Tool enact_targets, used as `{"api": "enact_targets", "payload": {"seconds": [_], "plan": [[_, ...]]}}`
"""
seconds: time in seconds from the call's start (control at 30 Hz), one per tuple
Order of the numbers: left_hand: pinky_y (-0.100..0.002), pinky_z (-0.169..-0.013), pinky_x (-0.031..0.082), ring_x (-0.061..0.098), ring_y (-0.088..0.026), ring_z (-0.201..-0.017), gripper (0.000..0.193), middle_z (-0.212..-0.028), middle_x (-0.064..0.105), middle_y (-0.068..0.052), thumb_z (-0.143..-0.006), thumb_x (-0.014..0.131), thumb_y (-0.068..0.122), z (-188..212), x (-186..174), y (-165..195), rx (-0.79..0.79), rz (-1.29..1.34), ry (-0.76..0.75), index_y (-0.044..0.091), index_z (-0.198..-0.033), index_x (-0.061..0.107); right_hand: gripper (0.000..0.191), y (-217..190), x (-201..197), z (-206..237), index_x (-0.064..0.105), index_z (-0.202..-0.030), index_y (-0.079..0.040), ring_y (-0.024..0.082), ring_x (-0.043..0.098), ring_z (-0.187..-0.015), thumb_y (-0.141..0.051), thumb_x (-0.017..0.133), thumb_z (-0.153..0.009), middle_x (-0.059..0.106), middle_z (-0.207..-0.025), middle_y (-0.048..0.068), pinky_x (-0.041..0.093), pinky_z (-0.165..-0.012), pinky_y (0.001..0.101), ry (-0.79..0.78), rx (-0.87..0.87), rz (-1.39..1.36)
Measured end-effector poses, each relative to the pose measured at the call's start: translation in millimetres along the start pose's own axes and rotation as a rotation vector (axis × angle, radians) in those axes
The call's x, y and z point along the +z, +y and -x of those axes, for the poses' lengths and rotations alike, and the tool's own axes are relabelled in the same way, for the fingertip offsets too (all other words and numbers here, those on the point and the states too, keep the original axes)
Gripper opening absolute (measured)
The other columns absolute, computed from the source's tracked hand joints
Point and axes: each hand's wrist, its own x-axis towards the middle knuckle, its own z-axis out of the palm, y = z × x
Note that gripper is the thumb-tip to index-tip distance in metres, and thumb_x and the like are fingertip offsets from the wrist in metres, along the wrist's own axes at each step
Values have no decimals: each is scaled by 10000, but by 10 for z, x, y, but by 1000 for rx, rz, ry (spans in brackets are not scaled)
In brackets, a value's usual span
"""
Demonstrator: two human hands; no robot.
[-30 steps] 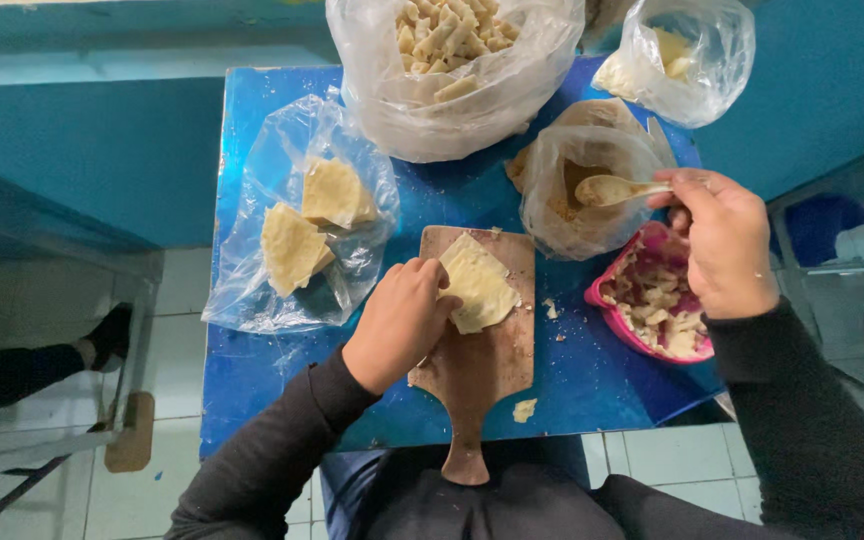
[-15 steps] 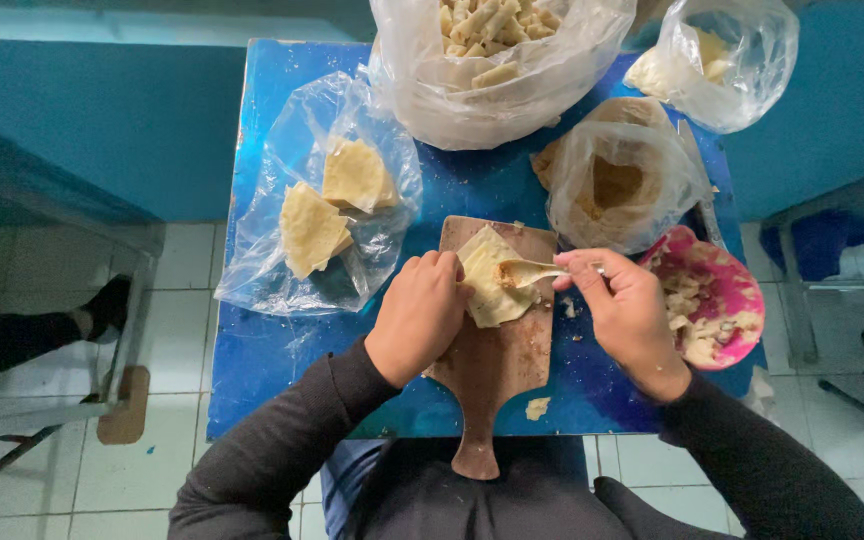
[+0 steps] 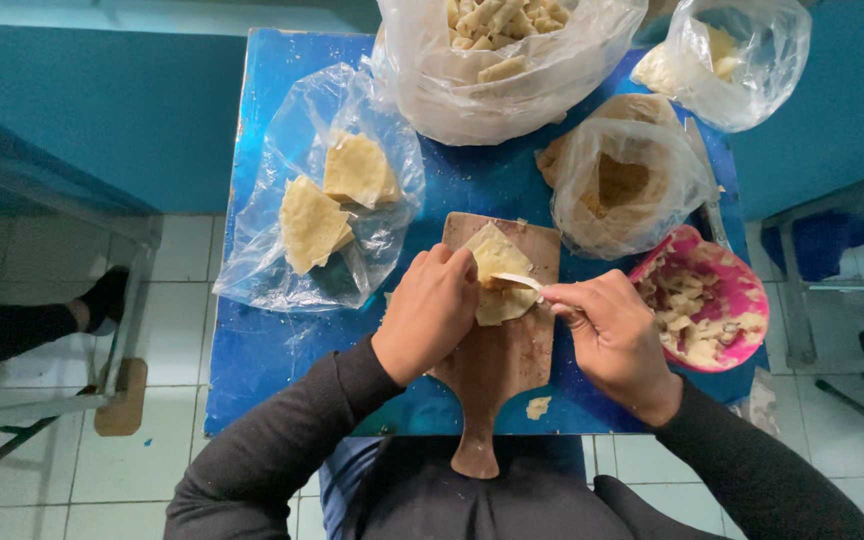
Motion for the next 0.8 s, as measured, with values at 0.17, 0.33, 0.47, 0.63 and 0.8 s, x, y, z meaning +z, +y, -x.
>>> {"api": "enact_targets", "payload": {"seconds": [0.17,0.33,0.47,0.63,0.8], "plan": [[-476,-703,530,675,-378,-819,149,-851,688,-152,-876,670,103,-64,-18,-2,-127,133,-106,39,-985,590,151,129,-23,62,714,-1152,-38,100,653,-855,-105,615,-1058,737,-937,54,528,-781,269,66,357,-221],[-435,-674,569,726,-339,-787,228,-826,730,-121,-875,712,139,-130,-75,-91,-183,278,-212,56,-1063,612,188,478,-305,40,688,-1194,-8,35,568,-817,-160,583,-1163,736,-1008,20,438,-733,209,296,516,-377],[-430,-668,561,720,-326,-790,345,-821,718,-113,-815,749,115,-107,-97,-106,-165,290,-231,65,-1117,591,132,690,-467,-179,696,-1213,-12,152,718,-972,-97,596,-1200,735,-1064,91,546,-885,276,310,338,61],[-419,-663,559,723,-305,-776,399,-797,710,-101,-818,735,89,-104,-125,-82,-189,294,-228,69,-1171,551,378,488,-428,-384,721,-1216,-8,394,577,-1001,-92,776,-852,622,-1144,239,478,-889,473,101,114,525],[-392,-641,557,725,-282,-741,445,-786,706,-102,-805,778,105,-110,-87,-20,-238,344,-190,65,-1179,542,194,113,41,-156,713,-1079,-87,356,561,-1051,-137,763,-898,634,-1094,127,466,-914,468,-21,58,370]]}}
